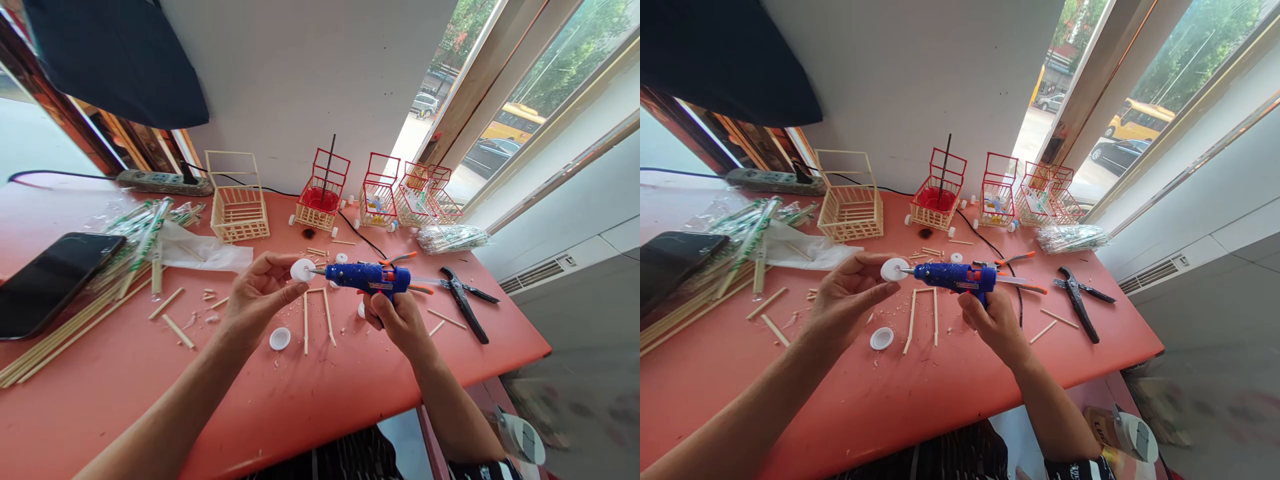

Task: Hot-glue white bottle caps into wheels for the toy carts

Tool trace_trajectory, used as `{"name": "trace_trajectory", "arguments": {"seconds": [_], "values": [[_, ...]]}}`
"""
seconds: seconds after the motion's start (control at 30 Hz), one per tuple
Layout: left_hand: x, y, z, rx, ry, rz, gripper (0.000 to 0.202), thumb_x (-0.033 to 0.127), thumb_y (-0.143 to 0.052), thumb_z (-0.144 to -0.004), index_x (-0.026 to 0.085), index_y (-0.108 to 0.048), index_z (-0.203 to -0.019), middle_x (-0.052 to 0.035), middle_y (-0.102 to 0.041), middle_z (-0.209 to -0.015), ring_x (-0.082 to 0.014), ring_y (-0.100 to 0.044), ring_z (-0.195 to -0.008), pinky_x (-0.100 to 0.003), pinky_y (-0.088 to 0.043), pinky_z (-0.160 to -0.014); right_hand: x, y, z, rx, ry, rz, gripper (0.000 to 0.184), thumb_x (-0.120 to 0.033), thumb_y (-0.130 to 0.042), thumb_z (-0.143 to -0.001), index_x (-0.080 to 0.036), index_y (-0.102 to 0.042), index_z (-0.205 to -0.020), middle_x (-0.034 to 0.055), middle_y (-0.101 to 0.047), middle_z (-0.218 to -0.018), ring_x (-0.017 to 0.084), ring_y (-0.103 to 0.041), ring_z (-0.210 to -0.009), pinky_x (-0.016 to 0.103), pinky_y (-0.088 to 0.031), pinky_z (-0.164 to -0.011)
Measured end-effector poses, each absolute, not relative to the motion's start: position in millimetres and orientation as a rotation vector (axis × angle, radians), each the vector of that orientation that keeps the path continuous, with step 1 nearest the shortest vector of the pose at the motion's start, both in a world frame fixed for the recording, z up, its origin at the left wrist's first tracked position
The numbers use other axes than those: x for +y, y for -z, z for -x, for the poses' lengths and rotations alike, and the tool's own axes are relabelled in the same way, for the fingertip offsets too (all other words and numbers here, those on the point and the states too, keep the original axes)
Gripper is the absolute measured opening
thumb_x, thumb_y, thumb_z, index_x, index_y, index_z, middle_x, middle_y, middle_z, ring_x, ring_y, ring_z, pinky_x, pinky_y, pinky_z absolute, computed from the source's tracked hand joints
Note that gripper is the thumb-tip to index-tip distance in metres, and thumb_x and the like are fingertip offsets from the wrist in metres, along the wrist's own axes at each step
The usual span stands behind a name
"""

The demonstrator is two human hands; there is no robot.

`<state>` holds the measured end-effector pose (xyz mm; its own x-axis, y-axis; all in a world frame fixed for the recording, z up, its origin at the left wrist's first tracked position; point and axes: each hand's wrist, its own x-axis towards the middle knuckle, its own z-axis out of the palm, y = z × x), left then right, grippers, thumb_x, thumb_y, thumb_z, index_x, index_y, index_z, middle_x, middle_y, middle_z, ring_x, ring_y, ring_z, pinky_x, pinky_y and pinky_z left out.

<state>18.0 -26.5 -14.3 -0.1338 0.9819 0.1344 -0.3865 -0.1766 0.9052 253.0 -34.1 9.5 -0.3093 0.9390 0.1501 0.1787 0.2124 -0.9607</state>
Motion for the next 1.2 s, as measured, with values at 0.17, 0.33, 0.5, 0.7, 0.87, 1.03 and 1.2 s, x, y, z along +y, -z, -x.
{"name": "trace_trajectory", "arguments": {"seconds": [0.17, 0.33, 0.5, 0.7, 0.87, 1.03, 1.2], "values": [[-26.1, 13.4, -19.1, 0.886, -1.559, -0.942, 0.044, 0.030, -0.101, -0.060, 0.020, -0.073, -0.093, -0.0067, -0.081, -0.097, -0.0243, -0.076, -0.095, -0.034, -0.059, -0.085, -34.0, -10.9, -252.6, -1.685, -1.173, 1.053, 0.064, -0.080, -0.057, -0.092, -0.024, -0.040, -0.064, -0.0051, -0.036, -0.053, 0.011, -0.035, -0.047, 0.027, -0.031, -0.046], [-27.2, 13.2, -20.9, 0.865, -1.533, -0.959, 0.040, 0.029, -0.101, -0.061, 0.020, -0.076, -0.091, -0.0073, -0.082, -0.096, -0.0255, -0.076, -0.096, -0.035, -0.060, -0.087, -33.9, -10.5, -252.6, -1.699, -1.172, 1.049, 0.065, -0.081, -0.056, -0.092, -0.024, -0.041, -0.065, -0.0052, -0.036, -0.053, 0.011, -0.034, -0.047, 0.028, -0.030, -0.047], [-27.4, 15.7, -19.4, 0.835, -1.513, -1.002, 0.038, 0.028, -0.100, -0.065, 0.021, -0.077, -0.094, -0.0074, -0.082, -0.101, -0.0270, -0.076, -0.104, -0.038, -0.059, -0.095, -33.2, -7.5, -254.6, -1.666, -1.161, 1.058, 0.064, -0.079, -0.057, -0.093, -0.023, -0.042, -0.065, -0.0049, -0.038, -0.055, 0.010, -0.036, -0.047, 0.028, -0.029, -0.047], [-26.7, 18.6, -17.8, 0.877, -1.522, -1.001, 0.042, 0.031, -0.100, -0.064, 0.021, -0.076, -0.096, -0.0089, -0.082, -0.104, -0.0288, -0.076, -0.105, -0.039, -0.059, -0.094, -33.2, -5.8, -256.5, -1.669, -1.151, 1.073, 0.064, -0.078, -0.057, -0.093, -0.023, -0.043, -0.065, -0.0045, -0.039, -0.054, 0.010, -0.036, -0.047, 0.028, -0.029, -0.048], [-26.7, 18.0, -17.6, 0.877, -1.524, -0.999, 0.043, 0.031, -0.100, -0.064, 0.021, -0.075, -0.096, -0.0080, -0.082, -0.103, -0.0274, -0.076, -0.103, -0.037, -0.060, -0.091, -32.8, -5.2, -257.0, -1.695, -1.128, 1.091, 0.064, -0.080, -0.056, -0.093, -0.022, -0.047, -0.067, -0.0048, -0.040, -0.053, 0.010, -0.037, -0.047, 0.029, -0.030, -0.049], [-26.8, 17.2, -18.0, 0.863, -1.526, -0.987, 0.042, 0.029, -0.100, -0.064, 0.020, -0.075, -0.096, -0.0074, -0.082, -0.101, -0.0255, -0.076, -0.101, -0.036, -0.059, -0.090, -32.7, -3.8, -258.1, -1.711, -1.107, 1.057, 0.063, -0.077, -0.056, -0.095, -0.021, -0.048, -0.067, -0.0053, -0.040, -0.053, 0.010, -0.037, -0.046, 0.028, -0.031, -0.049], [-26.3, 18.6, -18.0, 0.835, -1.530, -0.992, 0.038, 0.026, -0.099, -0.066, 0.020, -0.077, -0.096, -0.0067, -0.082, -0.101, -0.0233, -0.076, -0.100, -0.035, -0.059, -0.092, -33.4, -5.4, -256.4, -1.711, -1.104, 1.035, 0.063, -0.078, -0.056, -0.095, -0.022, -0.047, -0.068, -0.0057, -0.039, -0.053, 0.010, -0.036, -0.044, 0.028, -0.029, -0.047]]}}
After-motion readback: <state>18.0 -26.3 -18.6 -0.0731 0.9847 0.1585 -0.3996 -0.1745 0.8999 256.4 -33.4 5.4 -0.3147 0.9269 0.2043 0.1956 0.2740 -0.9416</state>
